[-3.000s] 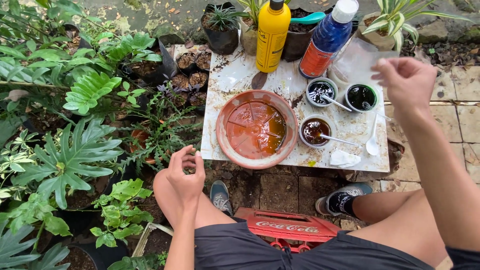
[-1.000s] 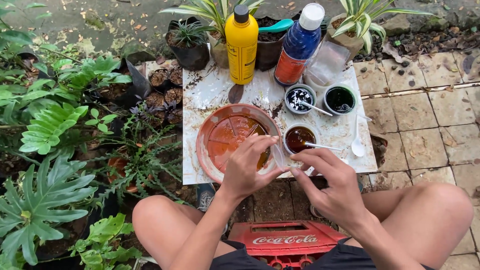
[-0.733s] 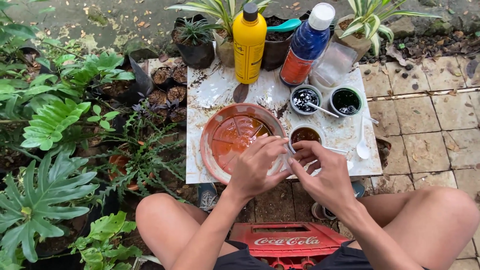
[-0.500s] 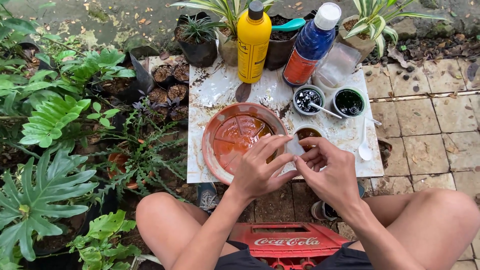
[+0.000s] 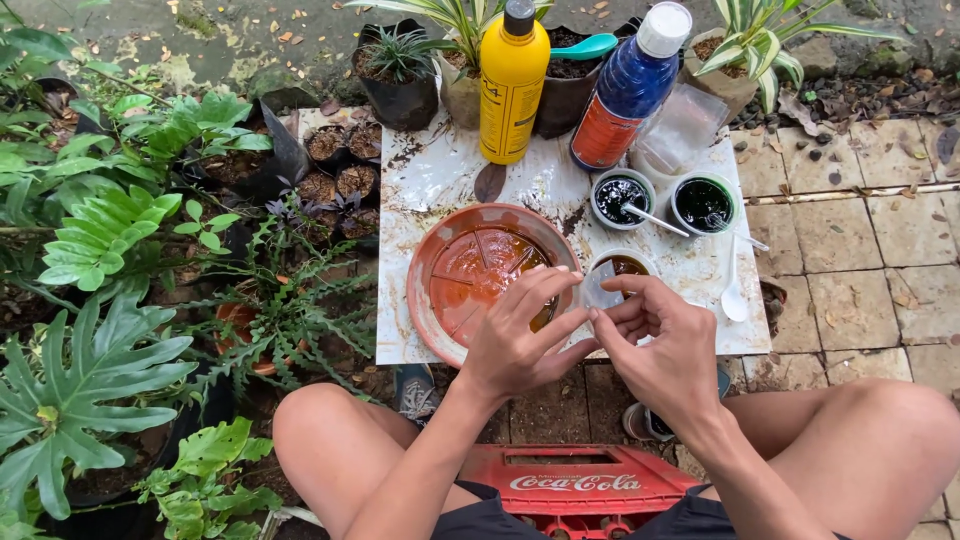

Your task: A person is carefully mixing different colored liquids in a large bowl using a spoon and a small plastic bag for precise additions, likely for agricultural purposes.

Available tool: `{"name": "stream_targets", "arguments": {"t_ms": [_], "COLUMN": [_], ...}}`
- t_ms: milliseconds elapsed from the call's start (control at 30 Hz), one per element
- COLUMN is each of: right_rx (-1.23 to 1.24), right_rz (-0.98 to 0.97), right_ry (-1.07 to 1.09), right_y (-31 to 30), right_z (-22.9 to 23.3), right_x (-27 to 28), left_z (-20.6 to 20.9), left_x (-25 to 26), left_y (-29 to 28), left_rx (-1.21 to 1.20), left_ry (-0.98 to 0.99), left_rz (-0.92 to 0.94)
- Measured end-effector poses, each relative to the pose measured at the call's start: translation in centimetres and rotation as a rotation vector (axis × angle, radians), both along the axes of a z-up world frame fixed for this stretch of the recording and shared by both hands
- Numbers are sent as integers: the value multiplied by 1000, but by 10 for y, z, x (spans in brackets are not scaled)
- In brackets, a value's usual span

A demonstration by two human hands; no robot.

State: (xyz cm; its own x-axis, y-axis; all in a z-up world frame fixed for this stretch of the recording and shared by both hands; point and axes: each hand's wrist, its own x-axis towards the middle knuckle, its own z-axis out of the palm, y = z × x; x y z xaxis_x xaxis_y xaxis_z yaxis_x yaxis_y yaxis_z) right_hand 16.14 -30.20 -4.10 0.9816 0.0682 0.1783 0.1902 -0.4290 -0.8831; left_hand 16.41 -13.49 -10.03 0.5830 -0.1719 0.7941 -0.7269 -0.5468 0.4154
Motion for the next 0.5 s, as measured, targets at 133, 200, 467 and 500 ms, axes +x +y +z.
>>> {"name": "stream_targets", "arguments": {"t_ms": [133, 200, 467, 500], "right_rx": [58, 84, 94, 94], "right_rz": [23, 36, 22, 22], "right_ry": [85, 111, 129, 129], "right_y": [-2, -1, 6, 6], "right_z": [2, 3, 1, 2], "right_x": [1, 0, -2, -2], "left_z": [4, 4, 3, 4], "left_x": [0, 0, -2, -1], "left_y": [4, 3, 9, 9], "left_rx": [-15, -11, 81, 81], "left_ry": [-39, -48, -27, -27], "left_rz": [3, 6, 38, 38]}}
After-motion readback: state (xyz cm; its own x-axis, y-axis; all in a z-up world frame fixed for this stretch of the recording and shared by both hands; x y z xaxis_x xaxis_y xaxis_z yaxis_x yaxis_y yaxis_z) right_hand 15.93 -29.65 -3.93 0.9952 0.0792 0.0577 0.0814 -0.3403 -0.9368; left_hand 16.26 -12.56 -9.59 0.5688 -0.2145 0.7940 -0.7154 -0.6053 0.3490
